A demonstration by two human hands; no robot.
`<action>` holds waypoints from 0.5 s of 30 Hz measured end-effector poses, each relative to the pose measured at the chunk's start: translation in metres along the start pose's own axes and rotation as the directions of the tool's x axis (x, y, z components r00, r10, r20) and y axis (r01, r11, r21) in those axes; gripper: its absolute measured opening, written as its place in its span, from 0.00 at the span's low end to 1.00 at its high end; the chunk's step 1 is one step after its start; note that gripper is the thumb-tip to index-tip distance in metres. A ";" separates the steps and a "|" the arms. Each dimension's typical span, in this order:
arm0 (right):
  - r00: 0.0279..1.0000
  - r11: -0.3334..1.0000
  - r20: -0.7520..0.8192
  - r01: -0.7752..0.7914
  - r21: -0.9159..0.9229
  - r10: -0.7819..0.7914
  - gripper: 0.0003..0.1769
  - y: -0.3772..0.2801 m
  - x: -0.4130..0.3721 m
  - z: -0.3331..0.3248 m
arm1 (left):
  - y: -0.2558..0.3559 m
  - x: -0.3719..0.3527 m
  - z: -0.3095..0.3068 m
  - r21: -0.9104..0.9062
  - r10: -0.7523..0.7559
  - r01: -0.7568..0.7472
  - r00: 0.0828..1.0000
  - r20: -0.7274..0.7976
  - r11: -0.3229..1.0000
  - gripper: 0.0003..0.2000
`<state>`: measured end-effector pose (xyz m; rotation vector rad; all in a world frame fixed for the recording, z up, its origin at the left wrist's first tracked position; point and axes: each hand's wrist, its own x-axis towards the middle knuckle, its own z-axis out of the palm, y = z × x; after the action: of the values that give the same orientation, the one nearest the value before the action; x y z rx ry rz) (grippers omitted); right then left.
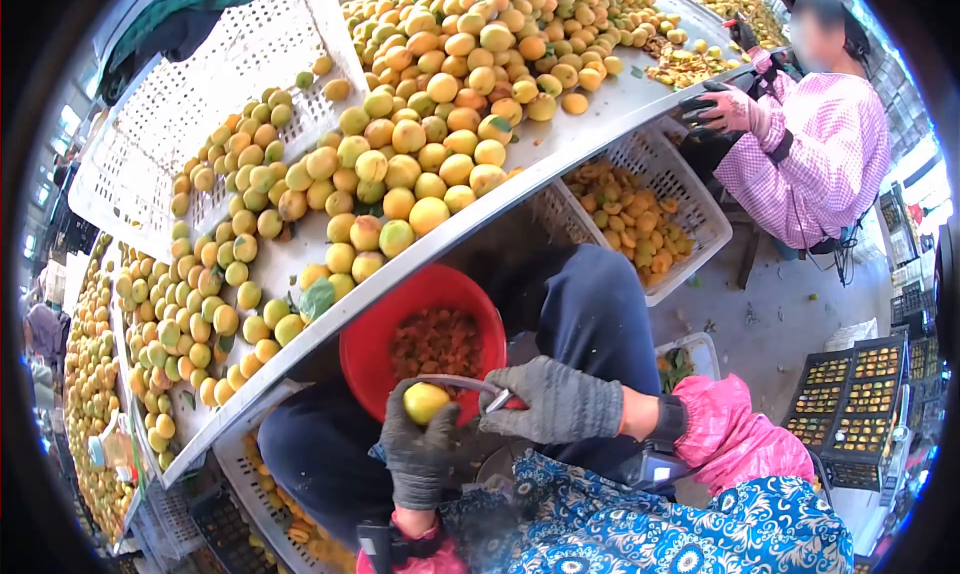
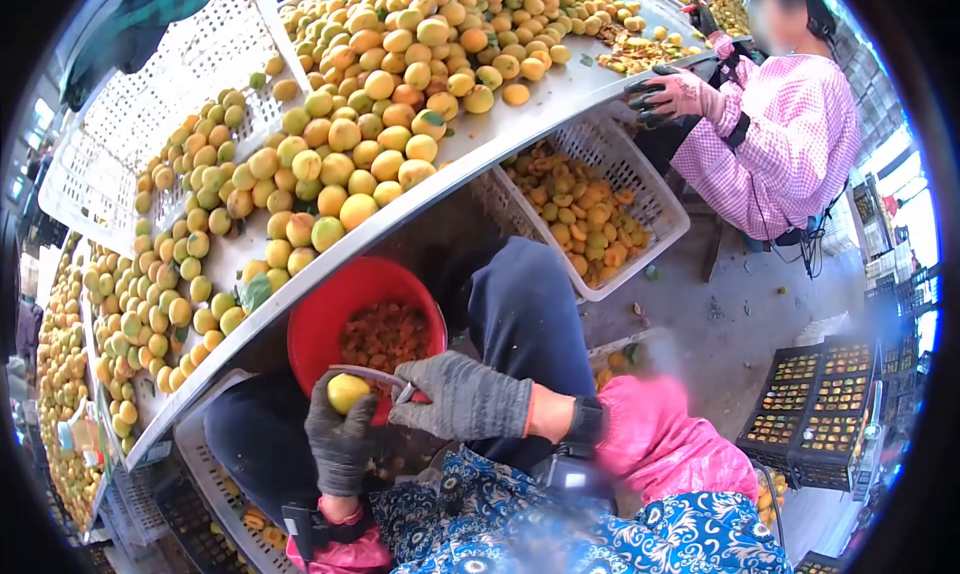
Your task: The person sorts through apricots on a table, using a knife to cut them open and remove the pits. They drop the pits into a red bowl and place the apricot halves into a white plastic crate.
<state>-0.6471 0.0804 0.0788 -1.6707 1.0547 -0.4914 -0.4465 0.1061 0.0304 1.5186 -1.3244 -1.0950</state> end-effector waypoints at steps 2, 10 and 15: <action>0.995 0.987 -0.098 0.028 0.158 -0.013 0.18 0.000 0.000 -0.007 | -0.004 0.004 -0.015 -0.055 -0.101 0.106 0.990 0.099 0.993 0.22; 0.962 0.961 -0.033 0.271 0.059 -0.270 0.29 0.004 0.013 0.019 | 0.008 -0.017 -0.010 -0.633 -0.279 0.569 0.818 0.504 0.525 0.25; 0.936 0.925 -0.090 0.315 -0.213 -0.339 0.36 0.018 0.010 0.039 | 0.006 -0.010 -0.020 -0.141 -0.143 0.200 0.931 0.336 0.970 0.24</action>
<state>-0.6197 0.0926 0.0460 -2.0294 0.9385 -0.7379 -0.4294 0.1160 0.0430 1.3855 -1.2865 -1.5859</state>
